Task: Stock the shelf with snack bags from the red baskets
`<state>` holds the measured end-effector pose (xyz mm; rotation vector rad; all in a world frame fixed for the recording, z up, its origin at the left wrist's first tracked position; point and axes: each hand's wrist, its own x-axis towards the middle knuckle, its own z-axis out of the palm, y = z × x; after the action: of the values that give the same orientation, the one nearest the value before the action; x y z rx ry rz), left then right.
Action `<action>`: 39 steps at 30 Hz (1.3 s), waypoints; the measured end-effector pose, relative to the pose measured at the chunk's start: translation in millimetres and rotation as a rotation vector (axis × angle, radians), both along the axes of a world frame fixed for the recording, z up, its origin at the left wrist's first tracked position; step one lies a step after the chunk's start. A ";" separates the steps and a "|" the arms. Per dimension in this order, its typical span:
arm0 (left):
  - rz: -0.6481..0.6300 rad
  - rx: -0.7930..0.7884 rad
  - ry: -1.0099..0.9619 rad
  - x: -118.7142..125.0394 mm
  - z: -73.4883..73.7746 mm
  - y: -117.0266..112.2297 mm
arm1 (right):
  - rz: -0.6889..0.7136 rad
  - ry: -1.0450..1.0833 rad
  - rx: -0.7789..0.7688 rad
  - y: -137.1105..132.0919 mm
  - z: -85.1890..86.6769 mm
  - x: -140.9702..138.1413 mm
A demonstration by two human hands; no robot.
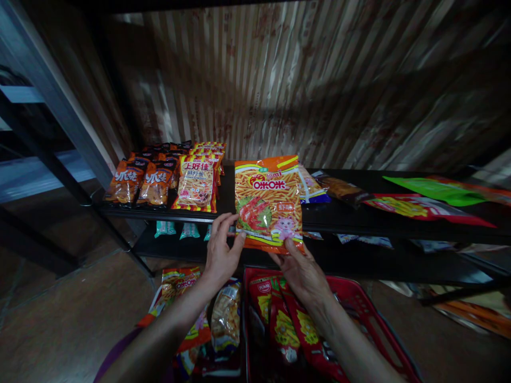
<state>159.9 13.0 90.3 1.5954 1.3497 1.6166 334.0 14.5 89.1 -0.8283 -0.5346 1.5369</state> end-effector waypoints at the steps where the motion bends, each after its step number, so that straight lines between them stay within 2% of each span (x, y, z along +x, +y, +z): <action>1: -0.015 0.006 0.000 0.9 3.8 -3.0 | -0.013 -0.002 0.017 -1.0 2.4 -0.7; 7: -0.169 -0.004 -0.044 6.7 21.0 -19.0 | -0.068 -0.021 0.061 -6.0 10.2 -2.6; 14: -0.310 -0.112 -0.115 11.7 17.6 -29.4 | -0.097 -0.138 0.182 -18.5 11.4 -6.3; 18: -0.509 -0.159 -0.334 11.9 19.9 -28.8 | -0.181 -0.449 0.313 -31.4 9.6 -6.6; 21: -0.635 -0.170 -0.537 12.9 24.9 -28.9 | -0.222 -0.789 0.575 -39.9 6.3 -5.9; 24: -0.692 -0.224 -0.683 14.6 28.2 -30.4 | -0.288 -1.066 0.852 -45.1 2.7 -7.9; 27: -0.706 -0.320 -0.777 16.4 30.1 -32.5 | -0.359 -1.289 1.007 -47.7 -2.1 -12.4; 32: -0.628 -0.429 -0.843 17.9 33.4 -31.2 | -0.388 -1.532 1.083 -50.4 -13.5 -22.3; 35: -0.592 -0.452 -0.922 14.8 31.6 -24.9 | -0.329 -1.579 1.100 -52.9 -16.7 -27.1; 39: -0.561 -0.567 -1.036 3.1 25.0 -16.3 | -0.185 -1.492 1.139 -54.8 -12.9 -25.2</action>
<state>163.1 -3.4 115.3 0.5320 0.6083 1.2211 308.8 -40.3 76.1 -0.8863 -2.0489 -0.0016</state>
